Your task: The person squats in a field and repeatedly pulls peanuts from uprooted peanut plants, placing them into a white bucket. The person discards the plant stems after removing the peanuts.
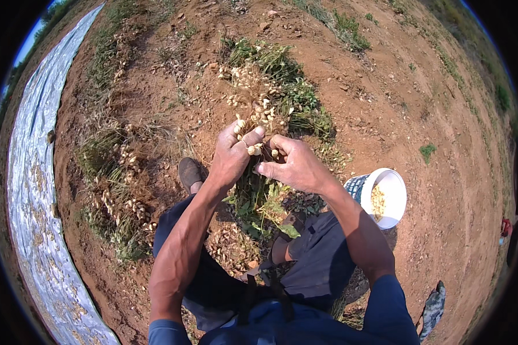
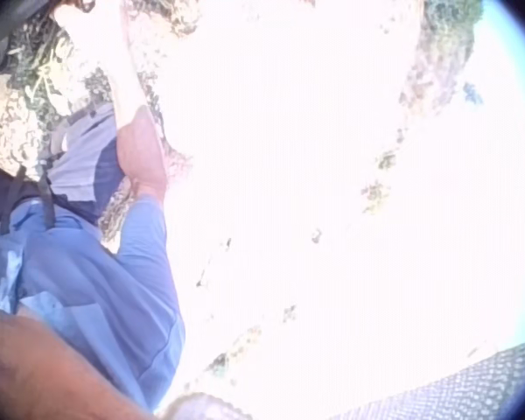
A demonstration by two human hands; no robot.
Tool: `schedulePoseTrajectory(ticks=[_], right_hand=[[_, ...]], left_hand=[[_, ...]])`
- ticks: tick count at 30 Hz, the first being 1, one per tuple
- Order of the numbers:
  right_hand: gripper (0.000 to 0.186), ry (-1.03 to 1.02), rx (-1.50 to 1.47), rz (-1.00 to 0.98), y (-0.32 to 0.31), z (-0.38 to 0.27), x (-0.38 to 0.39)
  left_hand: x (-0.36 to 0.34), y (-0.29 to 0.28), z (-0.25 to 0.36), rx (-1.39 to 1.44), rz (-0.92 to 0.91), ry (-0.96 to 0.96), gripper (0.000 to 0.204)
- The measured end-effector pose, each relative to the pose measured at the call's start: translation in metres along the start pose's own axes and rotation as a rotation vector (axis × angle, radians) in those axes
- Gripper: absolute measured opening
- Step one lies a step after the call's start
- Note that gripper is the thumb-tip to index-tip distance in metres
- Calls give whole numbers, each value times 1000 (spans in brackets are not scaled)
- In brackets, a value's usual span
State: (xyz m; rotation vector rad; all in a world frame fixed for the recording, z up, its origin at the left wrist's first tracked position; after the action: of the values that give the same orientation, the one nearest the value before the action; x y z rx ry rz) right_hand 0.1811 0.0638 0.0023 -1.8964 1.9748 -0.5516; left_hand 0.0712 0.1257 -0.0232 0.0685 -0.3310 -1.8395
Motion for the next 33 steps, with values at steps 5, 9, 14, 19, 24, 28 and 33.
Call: schedulePoseTrajectory(ticks=[5, 9, 14, 19, 24, 28, 33], right_hand=[[28, -50, -268, -125, 2, 17, 0], [20, -50, -102, -60, -7, 18, 6], [10, -360, 305, 156, -19, -2, 12], [8, -382, 216, 243, -21, -4, 9], [29, 132, -672, -152, -1, 36, -3], [32, 301, -1136, -211, 5, 30, 3], [23, 360, -1586, -249, -8, 38, -14]], left_hand=[[4, 8, -17, 58, -27, -228, 24], [11, 9, -30, 55, -68, -387, 29], [13, 16, -33, -71, -139, -348, 31], [12, 20, -28, 1, -63, -306, 19], [17, 22, -8, 25, -106, -224, 22], [24, 20, -8, 25, -181, -236, 37], [36, 30, 14, 194, -248, -254, 38]])
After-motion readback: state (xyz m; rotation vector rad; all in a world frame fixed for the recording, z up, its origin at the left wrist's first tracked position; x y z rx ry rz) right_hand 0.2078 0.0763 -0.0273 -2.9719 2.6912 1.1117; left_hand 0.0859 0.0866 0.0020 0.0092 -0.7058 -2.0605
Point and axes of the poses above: each hand's wrist, its own x-axis away from the middle knuckle, its own y-axis out of the palm, z = x × y, the point moved 10 cm from there along -x, towards the middle knuckle, and after that the axes turned 13 degrees about z, right-handed, at the moved point
